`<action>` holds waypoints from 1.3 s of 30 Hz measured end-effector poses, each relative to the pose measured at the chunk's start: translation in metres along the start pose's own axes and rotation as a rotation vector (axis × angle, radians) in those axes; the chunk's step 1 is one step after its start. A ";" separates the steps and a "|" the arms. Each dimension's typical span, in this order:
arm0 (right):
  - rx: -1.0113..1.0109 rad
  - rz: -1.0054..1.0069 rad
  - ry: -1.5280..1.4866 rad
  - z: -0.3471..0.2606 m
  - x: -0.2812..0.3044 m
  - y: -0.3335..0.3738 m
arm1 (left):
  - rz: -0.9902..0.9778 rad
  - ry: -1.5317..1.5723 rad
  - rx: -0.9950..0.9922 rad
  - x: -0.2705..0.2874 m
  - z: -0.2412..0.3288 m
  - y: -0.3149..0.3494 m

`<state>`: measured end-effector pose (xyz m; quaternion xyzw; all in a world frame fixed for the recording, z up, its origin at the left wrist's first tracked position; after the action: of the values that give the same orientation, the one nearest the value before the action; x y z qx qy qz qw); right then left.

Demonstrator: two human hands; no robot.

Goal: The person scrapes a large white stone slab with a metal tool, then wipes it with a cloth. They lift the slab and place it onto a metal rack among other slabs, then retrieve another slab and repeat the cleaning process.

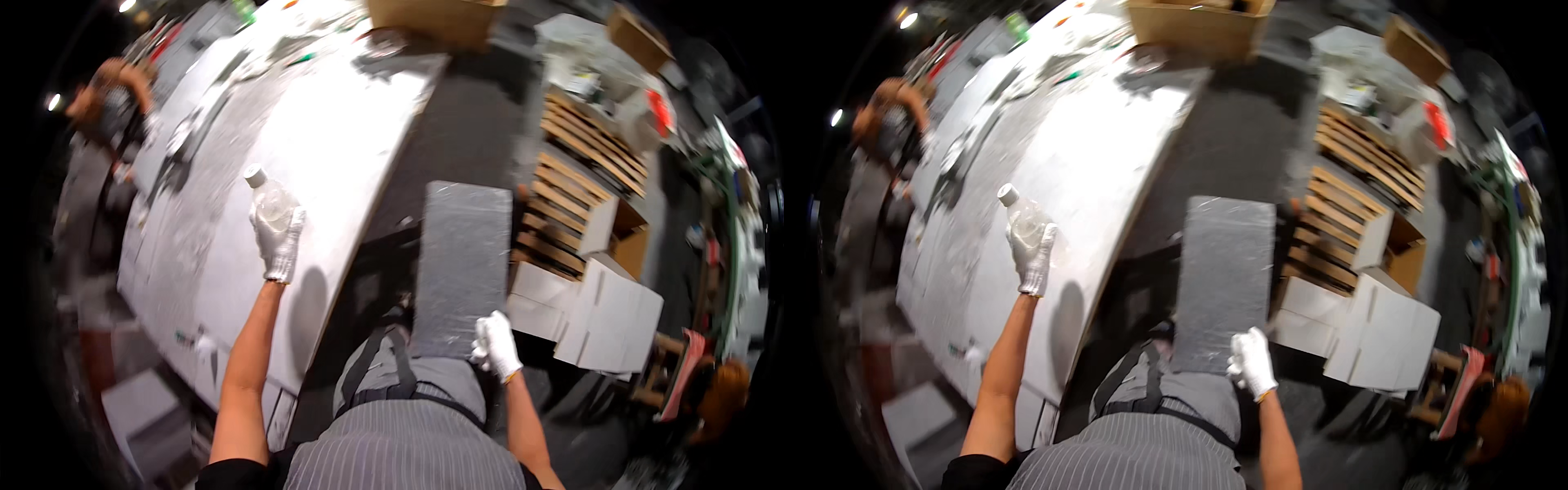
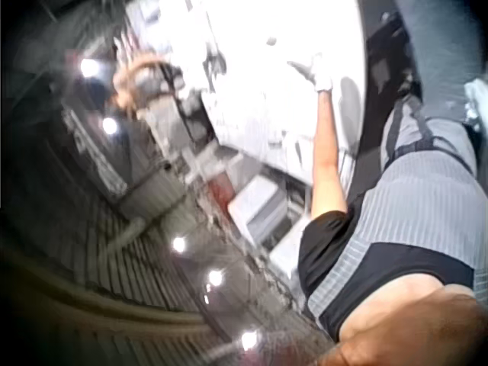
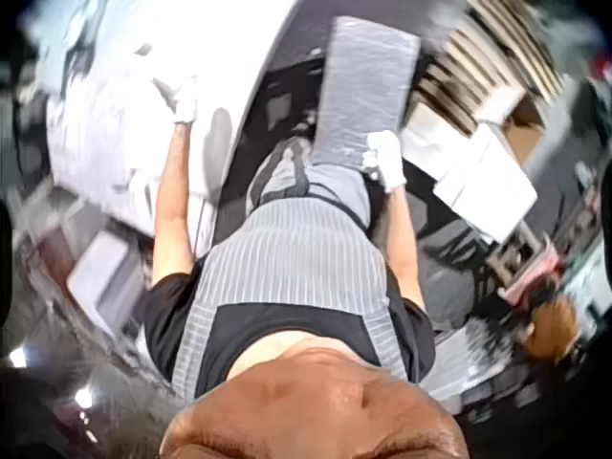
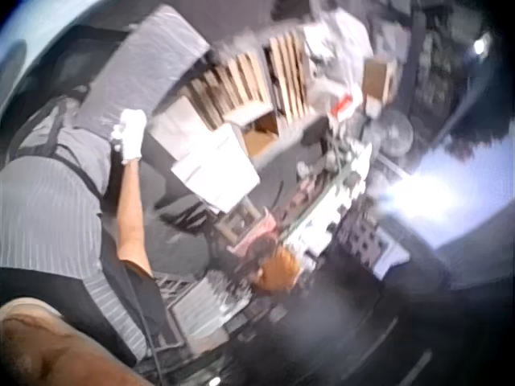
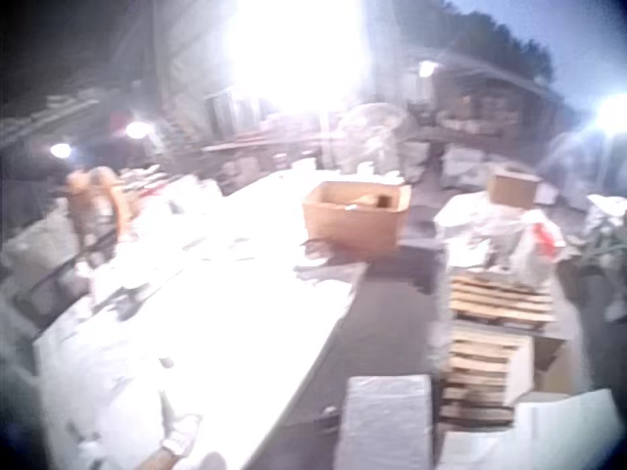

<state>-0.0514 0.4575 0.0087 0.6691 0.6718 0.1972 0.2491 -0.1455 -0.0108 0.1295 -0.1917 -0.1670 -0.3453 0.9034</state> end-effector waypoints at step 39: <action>0.674 -0.638 0.333 0.009 -0.289 0.090 | -0.104 -0.679 -0.217 0.245 -0.147 0.193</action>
<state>0.0203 0.1706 0.0758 0.4326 0.9004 -0.0130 -0.0441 0.1851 -0.0835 0.0631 -0.3813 -0.4295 -0.3233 0.7521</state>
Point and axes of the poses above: each hand's wrist, its own y-axis away from the middle knuckle, its own x-axis out of the back of the hand, z = x × y, the point moved 3 cm from there along -y, towards the middle knuckle, and after that the axes turned 5 degrees about x, right-handed, at the moved point
